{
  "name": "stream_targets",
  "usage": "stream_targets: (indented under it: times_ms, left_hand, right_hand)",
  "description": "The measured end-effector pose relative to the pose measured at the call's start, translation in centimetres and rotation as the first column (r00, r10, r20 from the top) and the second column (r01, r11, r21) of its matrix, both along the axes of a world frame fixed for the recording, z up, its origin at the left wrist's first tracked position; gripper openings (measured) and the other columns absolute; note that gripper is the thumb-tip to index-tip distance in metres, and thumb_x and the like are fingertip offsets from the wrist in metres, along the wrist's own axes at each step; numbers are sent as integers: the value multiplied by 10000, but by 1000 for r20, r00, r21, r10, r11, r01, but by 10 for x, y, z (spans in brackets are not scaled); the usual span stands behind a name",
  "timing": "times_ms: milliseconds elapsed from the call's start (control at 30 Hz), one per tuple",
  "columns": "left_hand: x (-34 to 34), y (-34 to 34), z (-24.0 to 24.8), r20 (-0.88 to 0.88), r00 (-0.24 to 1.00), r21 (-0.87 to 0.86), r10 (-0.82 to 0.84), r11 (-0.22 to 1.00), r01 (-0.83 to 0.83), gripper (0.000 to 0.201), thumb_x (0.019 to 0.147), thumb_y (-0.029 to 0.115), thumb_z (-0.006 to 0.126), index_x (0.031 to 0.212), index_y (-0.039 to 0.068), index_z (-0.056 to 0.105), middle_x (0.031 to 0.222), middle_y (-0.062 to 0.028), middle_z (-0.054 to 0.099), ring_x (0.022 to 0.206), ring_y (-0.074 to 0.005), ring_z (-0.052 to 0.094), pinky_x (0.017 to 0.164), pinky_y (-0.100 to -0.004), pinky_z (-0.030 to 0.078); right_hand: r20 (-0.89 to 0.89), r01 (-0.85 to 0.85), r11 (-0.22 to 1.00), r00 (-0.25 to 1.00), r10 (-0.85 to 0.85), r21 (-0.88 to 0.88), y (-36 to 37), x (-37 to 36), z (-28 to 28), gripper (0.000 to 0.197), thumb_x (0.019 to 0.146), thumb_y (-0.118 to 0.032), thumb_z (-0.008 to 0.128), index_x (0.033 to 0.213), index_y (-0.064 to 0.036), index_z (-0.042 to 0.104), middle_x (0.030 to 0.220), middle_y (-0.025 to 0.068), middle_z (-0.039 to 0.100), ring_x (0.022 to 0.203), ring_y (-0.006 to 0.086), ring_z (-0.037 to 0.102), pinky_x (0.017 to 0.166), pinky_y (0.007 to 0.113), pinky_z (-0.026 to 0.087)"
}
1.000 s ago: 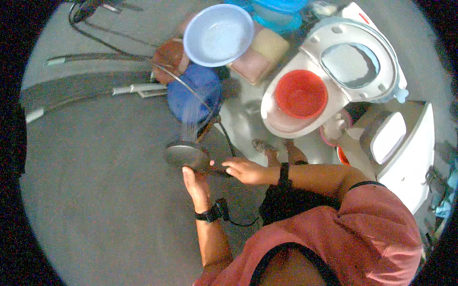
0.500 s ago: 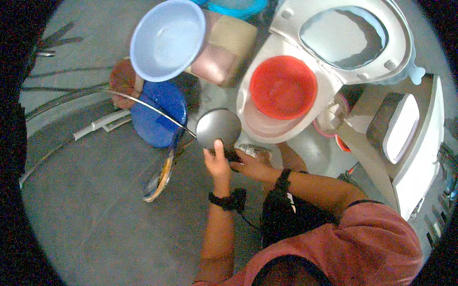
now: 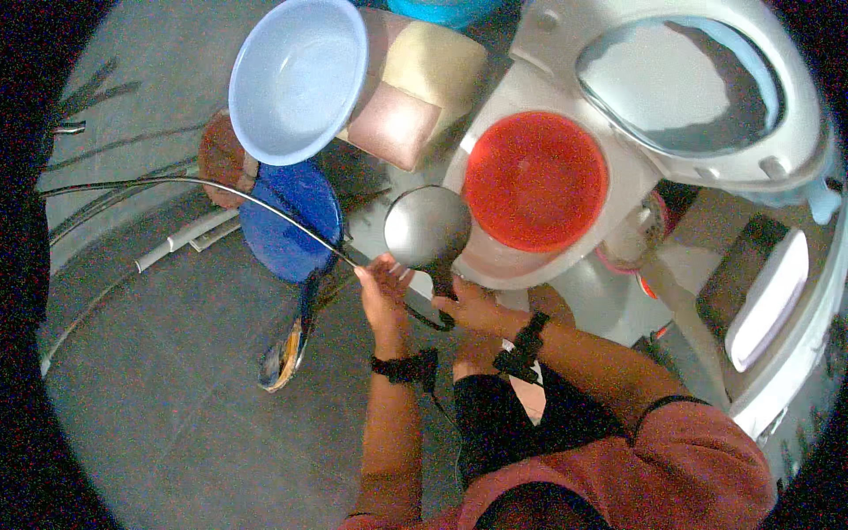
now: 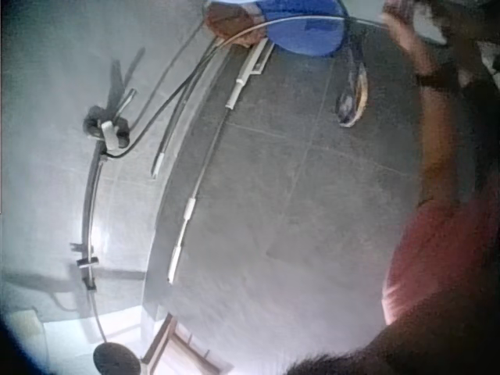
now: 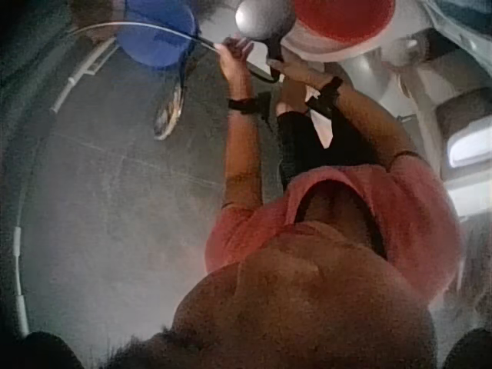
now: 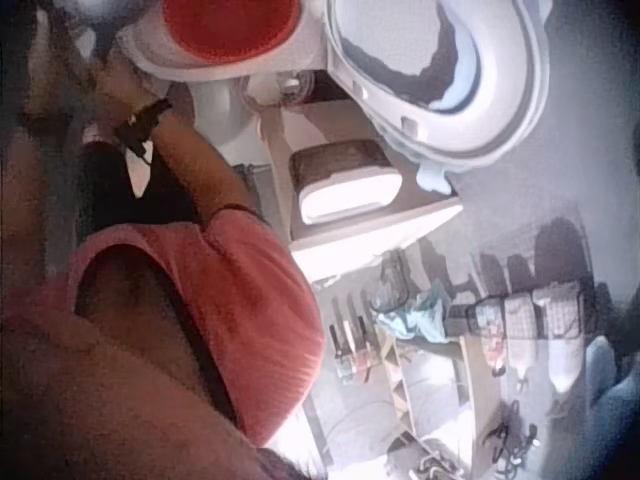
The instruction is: The person rinses a blue plastic stool with a handheld shower head, then wipes it with a green cloth. They repeat the rinse and wipe cycle on the seat and legs, then place the stool upright on the floor.
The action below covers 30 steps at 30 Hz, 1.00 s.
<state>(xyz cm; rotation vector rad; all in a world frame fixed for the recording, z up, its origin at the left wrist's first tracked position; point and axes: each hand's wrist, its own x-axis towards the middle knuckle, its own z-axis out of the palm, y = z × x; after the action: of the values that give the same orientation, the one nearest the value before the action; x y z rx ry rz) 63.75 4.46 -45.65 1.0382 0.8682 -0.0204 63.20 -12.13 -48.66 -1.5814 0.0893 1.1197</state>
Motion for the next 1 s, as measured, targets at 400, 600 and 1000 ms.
stream_targets:
  times_ms: [400,600,1000]
  left_hand:
    - [105,90,-199,-425,888,254,-175,919,303,423,912,304,590,1246,52,530,1083,-70,565,961,-197,536,828,-375,481]
    - [131,117,-271,-543,790,444,-284,702,557,540,871,342,604,1277,-8,538,1210,-226,604,1145,-326,568,911,-385,463]
    - [253,204,-428,-841,381,495,-384,-263,828,520,875,400,555,1267,58,556,1228,-194,596,1135,-387,556,933,-423,446]
  right_hand:
    - [-42,352,936,935,-351,18,-15,24,-40,386,848,-161,675,1172,-5,534,1044,92,635,963,181,594,848,336,491]
    - [52,459,871,879,-473,176,-20,38,-24,208,839,36,601,937,-77,457,835,53,527,787,180,547,751,332,465]
    - [-176,519,673,841,-511,526,-39,98,-43,267,821,-25,675,963,-111,467,820,88,551,806,233,579,792,435,515]
